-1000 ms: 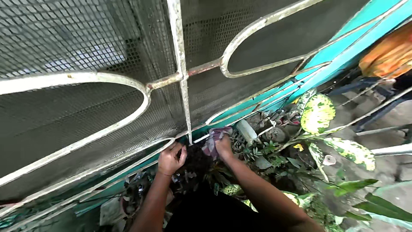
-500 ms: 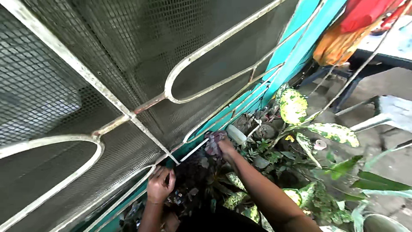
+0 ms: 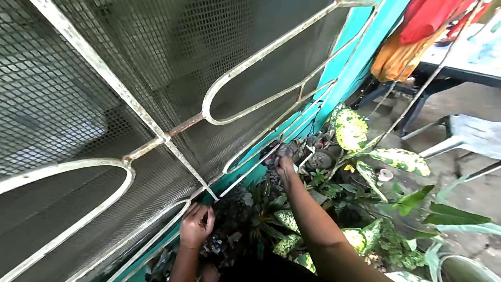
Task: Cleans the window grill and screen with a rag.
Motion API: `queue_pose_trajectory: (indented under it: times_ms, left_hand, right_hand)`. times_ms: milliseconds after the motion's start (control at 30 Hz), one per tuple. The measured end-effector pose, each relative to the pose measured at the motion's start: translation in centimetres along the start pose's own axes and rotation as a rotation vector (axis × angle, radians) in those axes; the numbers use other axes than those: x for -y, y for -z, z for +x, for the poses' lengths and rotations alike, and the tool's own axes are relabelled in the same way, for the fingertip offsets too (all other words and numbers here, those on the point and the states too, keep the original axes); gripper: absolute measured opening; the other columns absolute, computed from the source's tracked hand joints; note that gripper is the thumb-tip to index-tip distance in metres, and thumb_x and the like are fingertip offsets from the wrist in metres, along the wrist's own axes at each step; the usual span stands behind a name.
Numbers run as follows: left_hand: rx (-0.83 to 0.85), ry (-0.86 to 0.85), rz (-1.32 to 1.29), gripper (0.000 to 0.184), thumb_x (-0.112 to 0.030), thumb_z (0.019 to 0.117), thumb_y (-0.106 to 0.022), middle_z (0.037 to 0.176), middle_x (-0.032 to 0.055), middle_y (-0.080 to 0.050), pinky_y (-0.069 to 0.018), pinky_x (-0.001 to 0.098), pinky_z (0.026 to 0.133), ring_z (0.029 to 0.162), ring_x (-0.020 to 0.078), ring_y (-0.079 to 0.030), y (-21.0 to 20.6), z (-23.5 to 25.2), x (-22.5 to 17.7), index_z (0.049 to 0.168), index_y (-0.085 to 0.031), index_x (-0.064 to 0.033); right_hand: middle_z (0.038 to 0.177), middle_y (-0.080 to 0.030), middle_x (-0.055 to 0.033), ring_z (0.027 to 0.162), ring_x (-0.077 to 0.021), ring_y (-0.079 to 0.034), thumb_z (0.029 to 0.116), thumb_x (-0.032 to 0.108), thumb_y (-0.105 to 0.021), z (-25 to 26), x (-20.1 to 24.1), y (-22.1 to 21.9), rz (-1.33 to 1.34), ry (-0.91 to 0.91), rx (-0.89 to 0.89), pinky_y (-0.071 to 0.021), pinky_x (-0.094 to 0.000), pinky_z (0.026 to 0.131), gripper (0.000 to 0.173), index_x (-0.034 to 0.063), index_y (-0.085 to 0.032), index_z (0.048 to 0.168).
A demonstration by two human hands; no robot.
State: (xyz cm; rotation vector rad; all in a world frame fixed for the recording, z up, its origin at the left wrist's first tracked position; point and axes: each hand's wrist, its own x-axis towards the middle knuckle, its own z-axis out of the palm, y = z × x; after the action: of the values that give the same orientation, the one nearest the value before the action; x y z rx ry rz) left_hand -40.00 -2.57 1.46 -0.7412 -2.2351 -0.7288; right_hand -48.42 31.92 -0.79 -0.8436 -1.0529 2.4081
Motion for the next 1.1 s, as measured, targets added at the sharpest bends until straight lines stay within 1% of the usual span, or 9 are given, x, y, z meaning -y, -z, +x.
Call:
queue_pose_trajectory:
  times_ms: [167,300,467,533,600,667,800,933,1100]
  left_hand:
    - [0.004,0.009,0.0,0.036,-0.026,0.0918,-0.052,0.064,0.0078,-0.067,-0.0555,0.0296,0.067,0.066,0.0191,-0.067,-0.1,0.0,0.0,0.066,-0.067,-0.0065]
    - [0.018,0.018,0.011,0.036,-0.027,0.0912,-0.051,0.065,0.0082,-0.068,-0.0559,0.0303,0.068,0.066,0.0195,-0.068,0.0,-0.1,0.1,0.067,-0.068,-0.0061]
    - [0.034,0.022,0.018,0.036,-0.027,0.0912,-0.05,0.065,0.0083,-0.068,-0.0562,0.0311,0.067,0.066,0.0202,-0.068,0.0,-0.1,0.0,0.067,-0.068,-0.0064]
    - [0.043,0.031,0.02,0.036,-0.027,0.0916,-0.05,0.067,0.0083,-0.069,-0.0567,0.0316,0.067,0.067,0.0203,-0.069,0.2,-0.1,-0.1,0.068,-0.069,-0.0066]
    - [0.037,0.038,0.012,0.036,-0.026,0.0915,-0.05,0.067,0.0085,-0.069,-0.0565,0.0314,0.067,0.067,0.0201,-0.069,0.1,0.1,-0.1,0.068,-0.069,-0.0062]
    - [0.031,0.045,0.002,0.035,-0.026,0.0912,-0.051,0.066,0.0084,-0.069,-0.0563,0.0311,0.066,0.066,0.0198,-0.069,0.1,0.1,-0.1,0.068,-0.068,-0.0063]
    - [0.041,0.06,-0.018,0.035,-0.026,0.0911,-0.051,0.067,0.0093,-0.069,-0.0569,0.0325,0.066,0.067,0.021,-0.069,0.1,0.1,-0.2,0.069,-0.069,-0.0054]
    - [0.044,0.074,-0.005,0.035,-0.026,0.0911,-0.051,0.067,0.0092,-0.069,-0.0566,0.0327,0.066,0.067,0.0209,-0.069,0.0,0.2,-0.3,0.069,-0.069,-0.0054]
    - [0.049,0.08,0.003,0.035,-0.025,0.0909,-0.051,0.067,0.0093,-0.069,-0.0567,0.0326,0.066,0.068,0.0213,-0.069,0.2,0.3,-0.3,0.069,-0.069,-0.005]
  right_hand:
    - [0.089,-0.063,-0.0093,0.073,-0.0157,-0.064,0.1071,0.009,-0.048,-4.4,-2.0,-0.1,-0.209,-0.117,0.076,-0.0573,-0.0335,0.066,0.018,0.0005,-0.053,0.123]
    - [0.089,-0.065,-0.0087,0.072,-0.0142,-0.065,0.1058,0.005,-0.049,-5.2,-1.2,0.0,-0.33,-0.072,0.167,-0.0584,-0.0321,0.066,0.017,-0.0009,-0.056,0.12]
    - [0.075,-0.065,-0.0078,0.061,-0.0149,-0.064,0.1095,0.015,-0.045,-2.0,1.8,-0.3,-0.344,0.065,0.077,-0.0574,-0.0327,0.059,0.023,-0.002,-0.061,0.11]
    - [0.079,-0.066,-0.01,0.066,-0.0168,-0.065,0.1101,0.019,-0.045,-1.8,1.9,-0.5,-0.433,0.104,-0.002,-0.0579,-0.0357,0.063,0.027,-0.0019,-0.061,0.111]
    - [0.088,-0.068,-0.0167,0.074,-0.0232,-0.066,0.1066,0.018,-0.052,-1.5,2.3,-0.8,-0.626,0.117,-0.065,-0.0569,-0.0434,0.073,0.027,-0.0051,-0.064,0.113]
    - [0.093,-0.068,-0.0203,0.079,-0.0271,-0.068,0.106,0.022,-0.055,-1.5,2.0,-1.4,-0.711,0.088,-0.074,-0.0576,-0.0468,0.075,0.031,-0.0055,-0.064,0.117]
    - [0.103,-0.066,-0.0192,0.087,-0.0239,-0.067,0.1071,0.02,-0.052,-5.9,-0.4,-2.7,-0.734,-0.012,0.055,-0.0577,-0.043,0.08,0.034,-0.0047,-0.056,0.13]
    - [0.106,-0.067,-0.0164,0.092,-0.019,-0.066,0.1046,0.015,-0.055,-11.1,-2.1,-3.8,-0.766,-0.08,0.196,-0.0569,-0.0377,0.083,0.029,-0.0041,-0.06,0.126]
    - [0.115,-0.067,-0.0236,0.105,-0.0286,-0.067,0.1044,0.017,-0.056,-6.7,1.5,-2.6,-0.983,0.01,0.121,-0.0538,-0.0458,0.094,0.033,-0.0064,-0.061,0.126]
